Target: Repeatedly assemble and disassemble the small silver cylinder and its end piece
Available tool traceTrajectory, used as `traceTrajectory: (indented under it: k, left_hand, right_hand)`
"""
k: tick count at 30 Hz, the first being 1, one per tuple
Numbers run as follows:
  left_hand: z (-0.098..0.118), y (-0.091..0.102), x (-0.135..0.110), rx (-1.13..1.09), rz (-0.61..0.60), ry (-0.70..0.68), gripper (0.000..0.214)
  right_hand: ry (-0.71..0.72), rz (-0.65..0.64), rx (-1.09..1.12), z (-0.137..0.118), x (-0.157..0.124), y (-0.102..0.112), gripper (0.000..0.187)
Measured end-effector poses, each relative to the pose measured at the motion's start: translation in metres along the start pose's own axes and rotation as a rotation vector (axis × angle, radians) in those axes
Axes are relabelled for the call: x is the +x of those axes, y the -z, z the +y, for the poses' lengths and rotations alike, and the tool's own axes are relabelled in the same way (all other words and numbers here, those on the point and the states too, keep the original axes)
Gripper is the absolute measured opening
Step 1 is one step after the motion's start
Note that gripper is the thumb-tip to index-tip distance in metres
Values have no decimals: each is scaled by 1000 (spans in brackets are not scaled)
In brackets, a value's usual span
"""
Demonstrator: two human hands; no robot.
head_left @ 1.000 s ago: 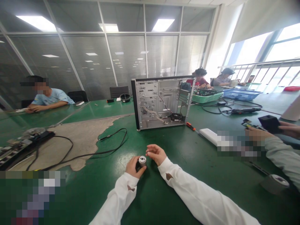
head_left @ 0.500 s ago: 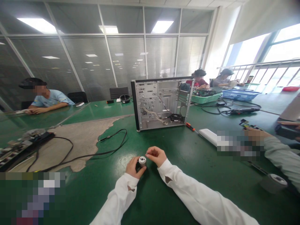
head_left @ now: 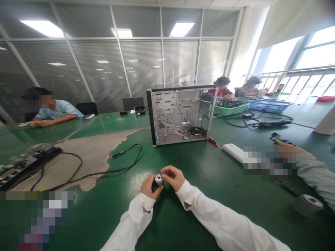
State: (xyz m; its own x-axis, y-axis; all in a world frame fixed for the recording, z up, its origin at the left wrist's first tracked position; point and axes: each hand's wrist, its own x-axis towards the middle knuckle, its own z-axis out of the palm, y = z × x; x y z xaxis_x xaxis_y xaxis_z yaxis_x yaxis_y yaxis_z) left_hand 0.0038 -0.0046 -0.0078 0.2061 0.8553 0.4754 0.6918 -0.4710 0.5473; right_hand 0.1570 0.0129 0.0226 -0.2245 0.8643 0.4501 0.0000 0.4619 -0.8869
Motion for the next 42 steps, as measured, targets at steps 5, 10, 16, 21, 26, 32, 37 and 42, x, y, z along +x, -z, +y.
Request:
traceTrajectory:
  k: [5,10,16,21,26,32,37,42]
  left_hand:
    - [1,0,0,2,-7,8,34]
    - [2,0,0,2,-5,20,33]
    - [2,1,1,6,-8,-16,33]
    - [3,2,1,28,-13,-3,30]
    - [3,3,0,29,-34,22,33]
    - [-3,0,0,39,-44,5,32]
    - [-8,-3,0,72,-63,-9,31]
    - [-6,-2,-1,116,-75,-5,29]
  right_hand:
    - [66,-15,-120,-11,-2,-2,10]
    - [154,-10,-180,-17,0,-3,9]
    - [295,-67,-261,-23,2,0,13]
    - [258,-193,-264,-22,-2,7,19]
    - [160,-245,-224,-20,-10,5,47]
    - [189,-241,-334,-25,-12,1,40]
    - [294,-248,-449,-22,-13,1,32]
    - [320,-245,-556,-21,-16,1,31]
